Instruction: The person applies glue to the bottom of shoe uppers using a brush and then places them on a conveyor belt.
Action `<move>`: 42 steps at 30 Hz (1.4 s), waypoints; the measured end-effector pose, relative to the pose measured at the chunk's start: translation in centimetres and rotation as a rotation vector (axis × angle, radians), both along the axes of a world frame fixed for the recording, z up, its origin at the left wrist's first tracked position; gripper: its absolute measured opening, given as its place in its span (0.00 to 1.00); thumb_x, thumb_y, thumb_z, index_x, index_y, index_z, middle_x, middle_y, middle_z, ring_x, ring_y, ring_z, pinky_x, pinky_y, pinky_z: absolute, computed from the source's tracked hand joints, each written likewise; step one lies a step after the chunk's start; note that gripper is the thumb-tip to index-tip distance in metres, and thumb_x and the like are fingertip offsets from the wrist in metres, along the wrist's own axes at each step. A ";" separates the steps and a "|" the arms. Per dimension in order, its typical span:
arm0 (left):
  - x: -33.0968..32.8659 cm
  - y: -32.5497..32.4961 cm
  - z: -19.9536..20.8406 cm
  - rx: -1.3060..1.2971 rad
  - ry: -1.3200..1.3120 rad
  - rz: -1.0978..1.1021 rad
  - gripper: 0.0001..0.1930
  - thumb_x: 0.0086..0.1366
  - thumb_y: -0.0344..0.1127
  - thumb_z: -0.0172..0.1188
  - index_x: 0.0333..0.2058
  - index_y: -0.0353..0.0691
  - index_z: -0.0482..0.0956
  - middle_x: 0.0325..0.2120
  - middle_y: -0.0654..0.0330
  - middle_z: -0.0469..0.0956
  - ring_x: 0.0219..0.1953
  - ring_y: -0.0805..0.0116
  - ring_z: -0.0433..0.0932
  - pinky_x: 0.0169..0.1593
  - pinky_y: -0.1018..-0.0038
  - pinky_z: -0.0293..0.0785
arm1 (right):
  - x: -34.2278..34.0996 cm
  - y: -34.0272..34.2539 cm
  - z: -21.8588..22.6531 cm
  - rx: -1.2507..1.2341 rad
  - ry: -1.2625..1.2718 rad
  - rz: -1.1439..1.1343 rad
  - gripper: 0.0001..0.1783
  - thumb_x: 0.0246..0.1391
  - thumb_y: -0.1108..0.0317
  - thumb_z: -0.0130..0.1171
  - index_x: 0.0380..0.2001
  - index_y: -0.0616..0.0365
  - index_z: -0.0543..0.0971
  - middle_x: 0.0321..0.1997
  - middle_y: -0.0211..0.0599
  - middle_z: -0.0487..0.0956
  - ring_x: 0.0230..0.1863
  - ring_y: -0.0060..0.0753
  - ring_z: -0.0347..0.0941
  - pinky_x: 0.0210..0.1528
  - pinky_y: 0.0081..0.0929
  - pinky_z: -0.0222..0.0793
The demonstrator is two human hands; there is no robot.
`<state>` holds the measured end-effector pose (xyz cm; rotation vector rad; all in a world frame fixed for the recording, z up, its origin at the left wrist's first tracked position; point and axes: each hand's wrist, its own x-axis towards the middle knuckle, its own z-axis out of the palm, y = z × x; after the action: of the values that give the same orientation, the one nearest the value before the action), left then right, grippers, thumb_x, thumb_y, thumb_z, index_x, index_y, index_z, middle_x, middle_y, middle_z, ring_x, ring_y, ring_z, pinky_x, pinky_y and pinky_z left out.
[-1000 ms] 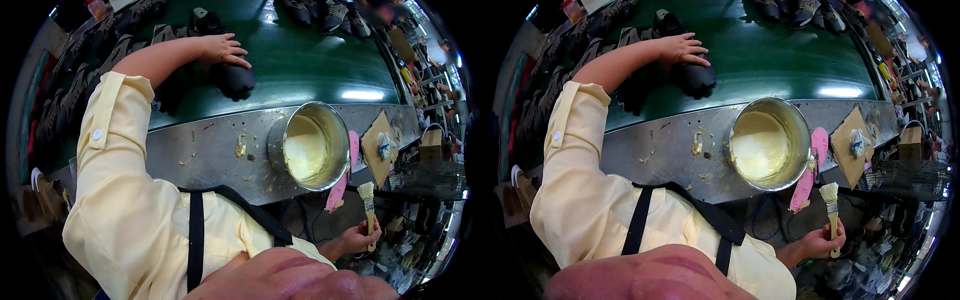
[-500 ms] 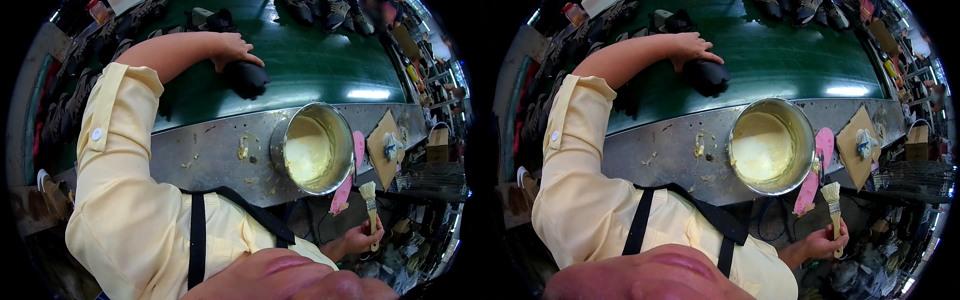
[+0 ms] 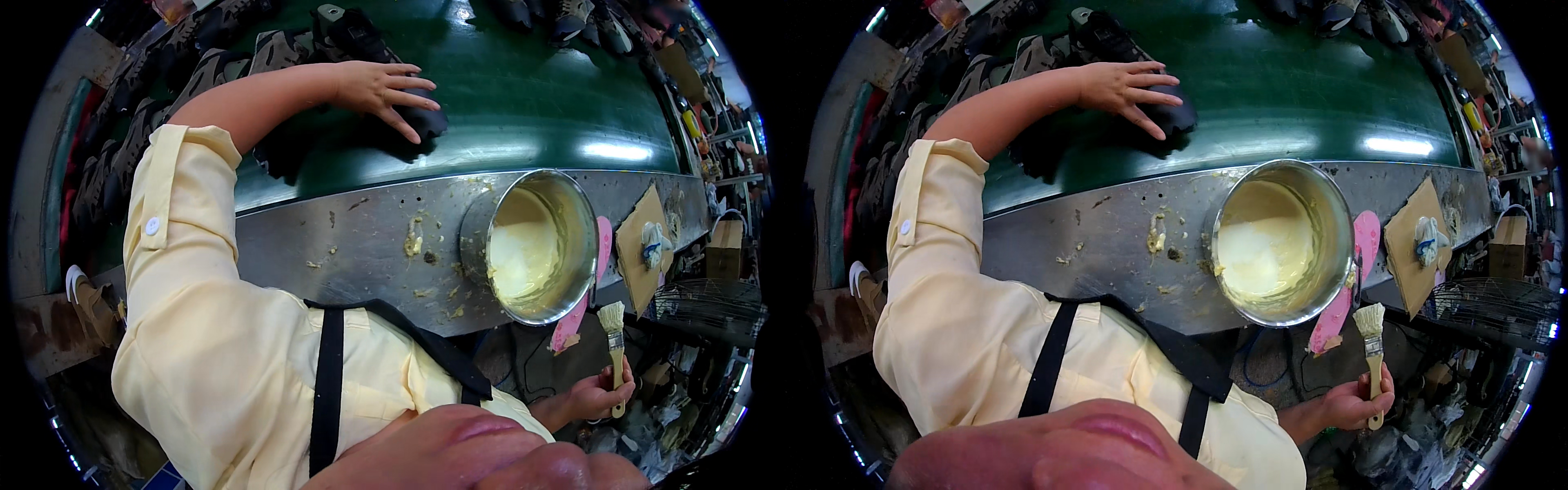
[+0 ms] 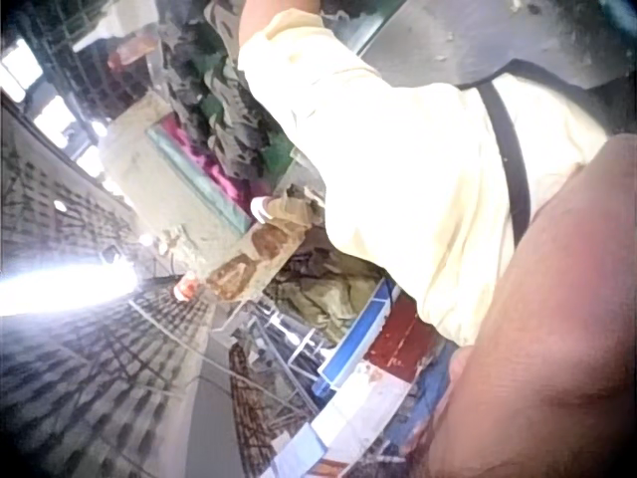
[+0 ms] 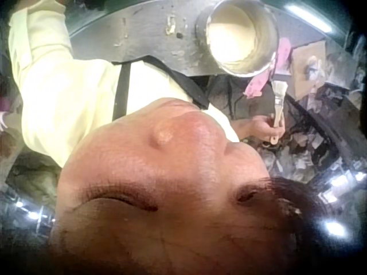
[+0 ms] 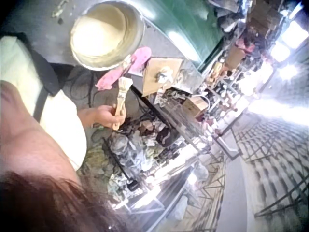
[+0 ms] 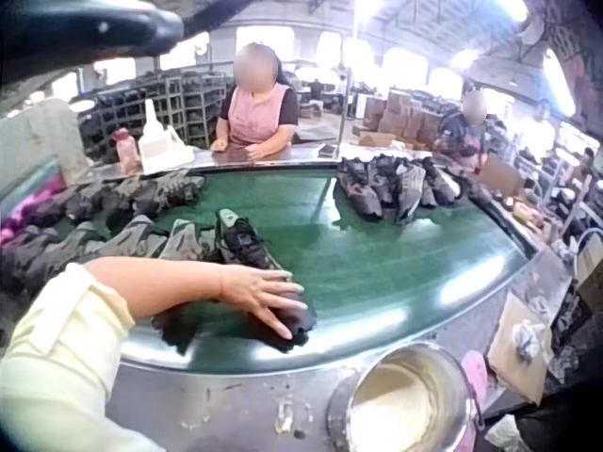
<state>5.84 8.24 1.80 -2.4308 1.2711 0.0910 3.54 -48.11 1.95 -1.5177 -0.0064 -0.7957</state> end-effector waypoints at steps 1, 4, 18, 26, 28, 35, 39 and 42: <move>0.3 -0.2 -0.3 -0.011 0.007 -0.021 0.46 0.50 0.17 0.56 0.60 0.74 0.50 0.64 0.59 0.43 0.65 0.51 0.44 0.64 0.51 0.45 | 0.0 0.2 0.0 -0.009 -0.001 -0.010 0.19 0.59 0.61 0.42 0.29 0.67 0.75 0.32 0.43 0.78 0.23 0.21 0.66 0.25 0.13 0.61; 0.3 -0.5 -1.0 0.002 0.048 -0.037 0.45 0.50 0.15 0.54 0.60 0.72 0.53 0.64 0.59 0.43 0.65 0.52 0.44 0.65 0.53 0.44 | -0.1 -0.4 -0.1 -0.030 0.019 -0.019 0.20 0.59 0.60 0.41 0.29 0.67 0.75 0.32 0.42 0.78 0.23 0.21 0.66 0.25 0.13 0.61; 0.9 1.3 1.8 0.179 0.041 0.457 0.56 0.38 0.40 0.72 0.63 0.68 0.42 0.52 0.52 0.62 0.53 0.54 0.64 0.57 0.56 0.55 | 0.1 0.2 0.1 -0.218 -0.039 -0.064 0.21 0.59 0.59 0.42 0.31 0.67 0.76 0.33 0.42 0.78 0.30 0.26 0.73 0.25 0.09 0.64; 1.6 1.1 2.9 -0.087 -0.215 0.544 0.53 0.39 0.41 0.67 0.63 0.59 0.45 0.43 0.56 0.69 0.43 0.59 0.71 0.44 0.68 0.63 | -0.2 0.4 0.7 -0.158 0.023 -0.096 0.20 0.59 0.61 0.40 0.26 0.67 0.73 0.31 0.42 0.77 0.28 0.26 0.72 0.21 0.09 0.64; 1.5 0.0 5.4 -0.258 -0.320 0.636 0.54 0.36 0.44 0.69 0.62 0.56 0.48 0.43 0.55 0.71 0.44 0.59 0.72 0.46 0.65 0.65 | -0.3 -0.2 0.6 -0.132 0.032 -0.103 0.20 0.60 0.61 0.39 0.26 0.66 0.73 0.32 0.42 0.76 0.28 0.26 0.72 0.22 0.10 0.65; -7.5 -2.5 11.5 -1.134 -0.675 0.784 0.60 0.31 0.54 0.74 0.61 0.41 0.47 0.48 0.48 0.70 0.48 0.52 0.72 0.53 0.65 0.67 | -1.7 -0.3 2.0 0.000 0.004 -0.028 0.23 0.62 0.56 0.38 0.35 0.66 0.75 0.37 0.41 0.76 0.32 0.24 0.72 0.30 0.09 0.68; -16.7 -4.7 12.3 -1.498 -0.636 0.891 0.51 0.32 0.55 0.74 0.52 0.32 0.60 0.45 0.54 0.70 0.45 0.59 0.71 0.53 0.68 0.65 | -2.1 1.1 2.3 0.002 -0.035 0.228 0.21 0.61 0.57 0.42 0.38 0.67 0.74 0.42 0.43 0.75 0.36 0.26 0.72 0.37 0.14 0.68; -22.0 -8.1 10.7 -1.985 -0.372 0.831 0.48 0.37 0.59 0.71 0.51 0.33 0.61 0.44 0.57 0.70 0.45 0.64 0.71 0.50 0.70 0.66 | -1.1 4.3 3.2 -0.019 0.043 0.415 0.15 0.58 0.64 0.49 0.35 0.68 0.76 0.39 0.43 0.77 0.36 0.28 0.72 0.37 0.19 0.69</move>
<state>-16.18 0.12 12.52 -3.7092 -0.4531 -2.1500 2.49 -43.79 5.11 -1.4837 -0.2890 -0.4310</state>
